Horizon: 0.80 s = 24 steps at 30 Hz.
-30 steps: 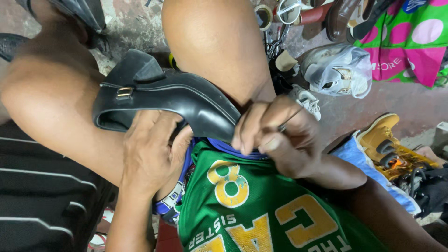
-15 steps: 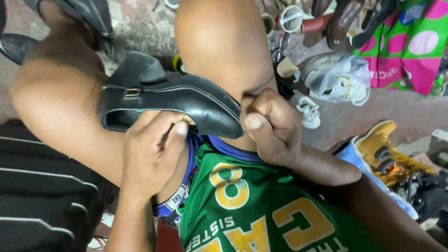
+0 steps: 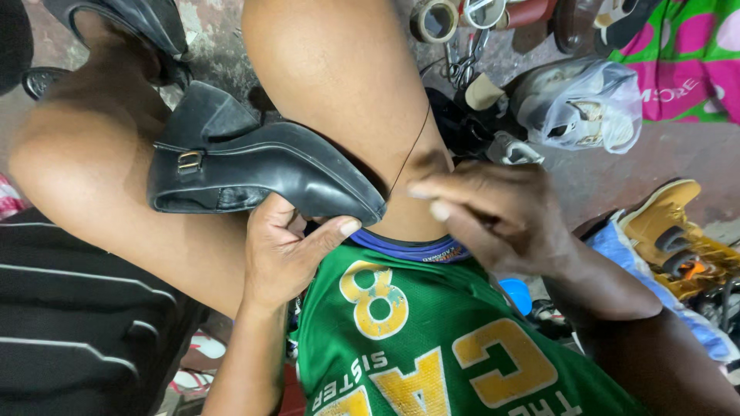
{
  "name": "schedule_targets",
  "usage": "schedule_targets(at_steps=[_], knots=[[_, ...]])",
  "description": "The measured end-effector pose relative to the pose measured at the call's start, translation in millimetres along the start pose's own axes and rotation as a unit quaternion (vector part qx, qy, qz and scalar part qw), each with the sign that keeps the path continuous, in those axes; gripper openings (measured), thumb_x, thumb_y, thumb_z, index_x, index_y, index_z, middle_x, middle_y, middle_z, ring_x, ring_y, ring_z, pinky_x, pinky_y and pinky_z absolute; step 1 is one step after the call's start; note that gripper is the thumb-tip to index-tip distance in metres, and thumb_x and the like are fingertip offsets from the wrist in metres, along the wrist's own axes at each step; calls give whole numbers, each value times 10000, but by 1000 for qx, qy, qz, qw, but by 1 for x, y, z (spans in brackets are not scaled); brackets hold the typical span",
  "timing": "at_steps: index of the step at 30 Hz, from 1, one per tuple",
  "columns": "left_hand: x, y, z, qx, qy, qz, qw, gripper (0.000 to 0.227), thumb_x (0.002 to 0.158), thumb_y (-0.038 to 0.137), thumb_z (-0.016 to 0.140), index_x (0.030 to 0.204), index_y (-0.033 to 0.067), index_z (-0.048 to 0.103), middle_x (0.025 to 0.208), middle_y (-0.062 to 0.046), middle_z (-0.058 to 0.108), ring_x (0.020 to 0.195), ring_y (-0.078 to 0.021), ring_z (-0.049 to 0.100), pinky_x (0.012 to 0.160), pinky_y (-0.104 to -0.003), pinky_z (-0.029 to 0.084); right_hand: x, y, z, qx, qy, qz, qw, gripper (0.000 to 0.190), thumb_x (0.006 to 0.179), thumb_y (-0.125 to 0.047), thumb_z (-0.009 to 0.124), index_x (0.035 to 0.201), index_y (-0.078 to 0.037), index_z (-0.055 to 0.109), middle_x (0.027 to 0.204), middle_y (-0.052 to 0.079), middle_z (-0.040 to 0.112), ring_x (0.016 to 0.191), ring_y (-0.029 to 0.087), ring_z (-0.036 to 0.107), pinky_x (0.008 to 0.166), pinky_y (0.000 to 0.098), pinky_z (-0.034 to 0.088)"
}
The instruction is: The person sews a black shoe using a needle and thread. They repeatedly pass the needle through the shoe's upper and pull the thread to secure stitches.
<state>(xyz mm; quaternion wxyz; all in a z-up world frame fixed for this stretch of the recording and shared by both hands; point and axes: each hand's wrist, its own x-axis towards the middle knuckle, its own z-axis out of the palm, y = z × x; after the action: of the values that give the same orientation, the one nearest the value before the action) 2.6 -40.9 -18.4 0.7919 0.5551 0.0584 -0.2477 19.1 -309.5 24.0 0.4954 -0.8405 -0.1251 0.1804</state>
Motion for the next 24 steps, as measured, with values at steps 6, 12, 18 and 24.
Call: schedule_targets(at_steps=[6,12,18,24], knots=[[-1,-6,-4,-8,-10,-1,1000,276,899,-76,776,1138,-34,644,1135,-116,735,1047,-154,704,961,-306,578,-2,-5,13,-1,0,-79,997,279,929,25,680,1194,-42,736,1038,139,779,831,166,767,711,288,616],[-2,-8,-6,0,-14,10,1000,279,902,-77,773,1145,-35,644,1142,-114,734,1050,-152,704,961,-301,578,5,-15,5,-34,-22,-73,997,338,894,33,677,1210,-68,740,967,108,780,679,143,719,584,262,575],[0,-7,-6,8,-15,14,1000,275,903,-61,784,1140,-21,649,1125,-96,740,1019,-130,697,932,-283,570,7,-28,-2,-74,-44,-63,994,412,875,47,643,1257,-86,720,999,102,767,680,147,706,571,272,572],[4,1,-4,148,4,62,987,236,869,3,843,1061,33,709,1020,-25,745,888,-74,633,834,-242,525,11,-45,-6,-143,-54,-79,985,414,908,27,626,1306,-71,683,1095,105,746,767,165,728,636,282,596]])
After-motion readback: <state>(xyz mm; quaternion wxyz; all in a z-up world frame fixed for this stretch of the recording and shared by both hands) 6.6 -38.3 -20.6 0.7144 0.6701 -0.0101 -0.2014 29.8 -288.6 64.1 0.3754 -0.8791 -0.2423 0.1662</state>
